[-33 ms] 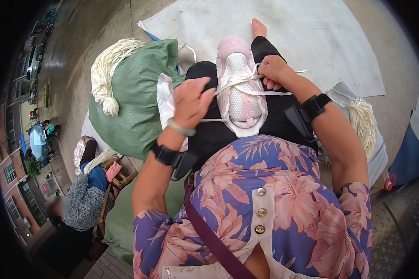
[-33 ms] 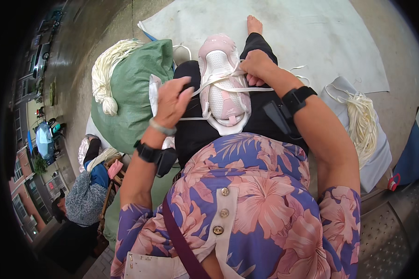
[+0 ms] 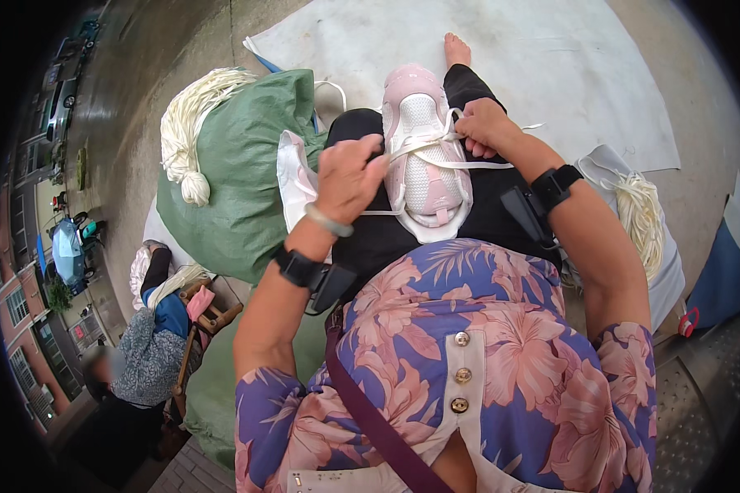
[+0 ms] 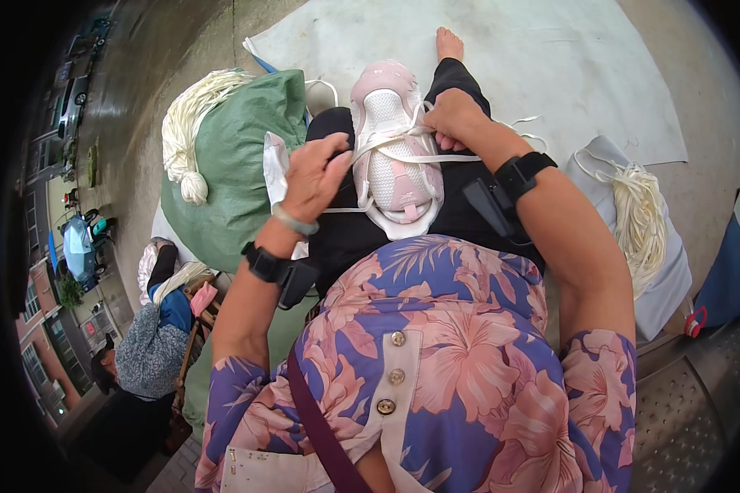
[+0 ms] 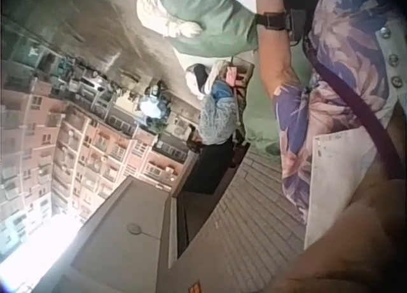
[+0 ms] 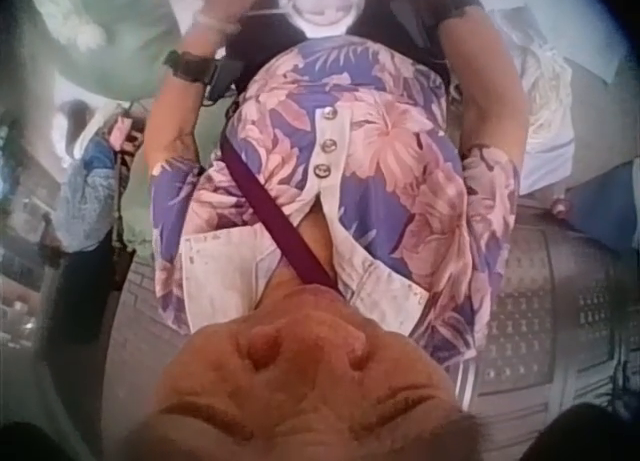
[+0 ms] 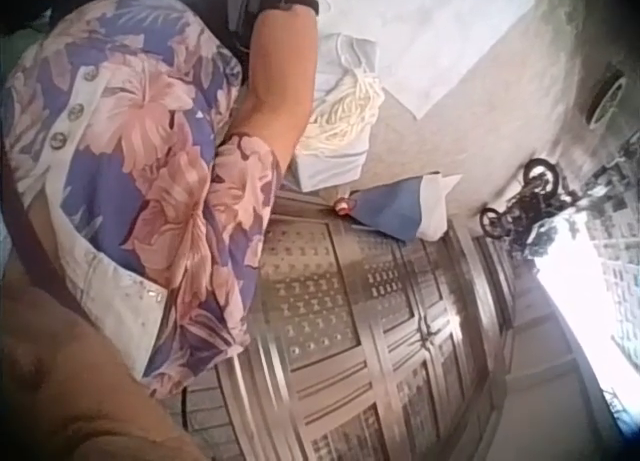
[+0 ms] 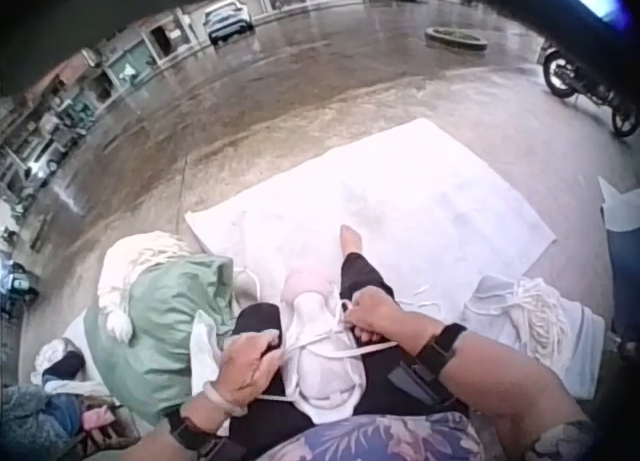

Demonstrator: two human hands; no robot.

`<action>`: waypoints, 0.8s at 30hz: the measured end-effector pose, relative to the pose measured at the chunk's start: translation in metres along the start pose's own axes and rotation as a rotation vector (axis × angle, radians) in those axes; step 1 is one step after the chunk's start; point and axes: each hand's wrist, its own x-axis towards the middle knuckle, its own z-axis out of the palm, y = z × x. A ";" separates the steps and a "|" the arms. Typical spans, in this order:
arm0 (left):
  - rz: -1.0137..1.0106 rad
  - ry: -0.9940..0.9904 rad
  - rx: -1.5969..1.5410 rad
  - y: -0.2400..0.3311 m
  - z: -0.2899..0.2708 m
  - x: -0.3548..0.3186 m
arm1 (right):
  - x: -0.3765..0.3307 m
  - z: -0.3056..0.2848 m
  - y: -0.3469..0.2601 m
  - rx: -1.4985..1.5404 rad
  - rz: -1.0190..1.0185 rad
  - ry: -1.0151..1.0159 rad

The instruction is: Lacing and tying the shoelaces on a pair of new pink and white sneakers.

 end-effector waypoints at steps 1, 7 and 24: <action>-0.004 -0.014 0.014 0.005 0.007 0.003 | 0.001 0.002 0.000 -0.117 -0.012 0.063; -0.034 -0.069 0.065 0.028 0.017 0.006 | 0.003 0.006 0.035 -0.303 -0.266 0.798; 0.122 -0.352 0.278 0.070 -0.129 -0.100 | -0.030 0.039 0.034 0.046 -0.630 0.546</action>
